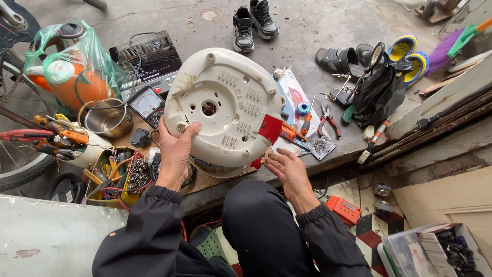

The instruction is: Disassembling a rice cooker to inspect and repair internal components

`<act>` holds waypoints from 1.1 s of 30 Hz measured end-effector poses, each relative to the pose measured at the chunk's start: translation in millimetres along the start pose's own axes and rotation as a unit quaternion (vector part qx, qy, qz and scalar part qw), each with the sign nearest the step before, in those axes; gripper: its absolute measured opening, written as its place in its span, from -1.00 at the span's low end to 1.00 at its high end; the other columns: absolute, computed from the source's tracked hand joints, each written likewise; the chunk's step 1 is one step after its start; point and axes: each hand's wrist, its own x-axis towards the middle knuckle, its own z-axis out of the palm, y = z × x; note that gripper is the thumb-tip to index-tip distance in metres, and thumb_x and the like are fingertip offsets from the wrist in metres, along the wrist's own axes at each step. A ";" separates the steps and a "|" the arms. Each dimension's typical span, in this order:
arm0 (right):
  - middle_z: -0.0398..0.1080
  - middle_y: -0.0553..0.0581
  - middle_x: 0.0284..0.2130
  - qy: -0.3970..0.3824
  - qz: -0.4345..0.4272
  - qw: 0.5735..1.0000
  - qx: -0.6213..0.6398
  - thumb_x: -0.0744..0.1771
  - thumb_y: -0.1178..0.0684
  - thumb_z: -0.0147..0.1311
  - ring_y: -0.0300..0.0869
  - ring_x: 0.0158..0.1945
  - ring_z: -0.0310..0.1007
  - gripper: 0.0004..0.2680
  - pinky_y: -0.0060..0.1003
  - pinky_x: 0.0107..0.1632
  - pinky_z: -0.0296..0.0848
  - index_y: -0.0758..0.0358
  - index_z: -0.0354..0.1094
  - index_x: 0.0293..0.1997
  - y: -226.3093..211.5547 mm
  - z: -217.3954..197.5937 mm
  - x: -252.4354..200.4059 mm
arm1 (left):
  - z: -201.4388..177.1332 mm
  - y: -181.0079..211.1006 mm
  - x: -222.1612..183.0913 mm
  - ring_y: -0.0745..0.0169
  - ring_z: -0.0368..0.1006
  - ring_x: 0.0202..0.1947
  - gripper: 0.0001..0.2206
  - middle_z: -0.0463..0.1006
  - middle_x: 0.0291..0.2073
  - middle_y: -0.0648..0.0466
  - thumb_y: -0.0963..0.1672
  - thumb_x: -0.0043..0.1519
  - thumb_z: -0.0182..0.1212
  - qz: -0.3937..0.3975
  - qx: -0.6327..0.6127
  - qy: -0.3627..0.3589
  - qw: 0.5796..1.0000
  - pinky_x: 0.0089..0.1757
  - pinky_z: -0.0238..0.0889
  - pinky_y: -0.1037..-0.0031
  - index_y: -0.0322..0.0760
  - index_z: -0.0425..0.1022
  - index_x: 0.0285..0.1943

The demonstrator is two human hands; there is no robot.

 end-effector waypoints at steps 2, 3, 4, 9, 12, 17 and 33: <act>0.46 0.54 0.19 0.005 -0.007 1.000 0.025 0.43 0.06 0.12 0.21 0.22 0.62 -0.53 0.07 0.31 0.57 0.43 0.17 0.54 -6.8 2.1 2.7 | 4.2 5.8 -6.4 -0.35 0.25 0.46 0.00 0.25 0.45 -0.42 -0.10 0.13 0.66 0.001 0.002 -0.001 1.000 0.33 0.15 -0.19 -0.23 0.04 0.74; 0.44 0.52 0.22 0.009 -0.014 0.999 0.049 0.44 0.00 0.10 0.20 0.24 0.60 -0.53 0.09 0.33 0.56 0.41 0.16 0.55 -10.3 3.8 4.1 | 5.7 9.0 -9.2 -0.35 0.26 0.46 0.00 0.27 0.44 -0.43 -0.10 0.12 0.66 0.002 0.003 -0.003 1.000 0.34 0.15 -0.16 -0.23 0.06 0.74; 0.44 0.52 0.22 0.007 -0.014 0.999 0.048 0.44 0.00 0.10 0.20 0.24 0.60 -0.53 0.09 0.33 0.56 0.41 0.16 0.55 -16.5 7.5 2.7 | 5.2 8.9 -8.0 -0.35 0.26 0.46 0.00 0.27 0.44 -0.43 -0.10 0.12 0.66 0.003 0.003 -0.001 1.000 0.34 0.15 -0.16 -0.23 0.06 0.74; 0.33 0.37 0.37 -0.041 -0.025 0.999 0.023 0.46 -0.33 -0.02 0.02 0.36 0.41 -0.38 -0.07 0.45 0.39 0.32 0.05 0.66 -38.4 20.8 -5.5 | 3.5 18.0 -2.6 -0.46 0.31 0.44 -0.03 0.32 0.40 -0.51 -0.10 0.15 0.63 -0.010 0.044 -0.034 0.998 0.30 0.21 -0.27 -0.24 0.08 0.74; 0.40 0.25 0.31 -0.045 -0.014 0.999 -0.007 0.42 -0.43 -0.02 -0.01 0.34 0.42 -0.37 -0.07 0.44 0.38 0.23 0.16 0.61 -35.5 15.1 7.0 | 0.9 19.3 12.0 -0.40 0.38 0.38 0.00 0.39 0.35 -0.42 -0.08 0.06 0.69 -0.019 0.040 -0.046 0.998 0.22 0.33 -0.24 -0.21 0.15 0.71; 0.31 0.35 0.42 -0.049 -0.005 0.999 0.014 0.36 -0.52 0.03 0.14 0.49 0.30 -0.28 0.04 0.50 0.25 0.22 0.16 0.63 -28.1 5.3 19.5 | -0.2 7.4 43.2 -0.25 0.46 0.31 -0.01 0.49 0.29 -0.27 -0.06 -0.05 0.72 -0.056 0.052 -0.070 0.995 0.15 0.42 -0.17 -0.12 0.29 0.65; 0.34 0.50 0.45 -0.096 0.091 0.987 -0.093 0.37 -0.61 -0.14 0.34 0.61 0.14 -0.25 0.21 0.61 0.03 0.33 0.35 0.52 3.2 -4.8 31.2 | -45.5 -6.6 37.2 -0.30 0.52 0.33 -0.18 0.63 0.20 -0.26 0.14 -0.12 0.68 -0.057 0.265 -0.083 0.959 0.26 0.40 0.03 0.10 0.55 0.42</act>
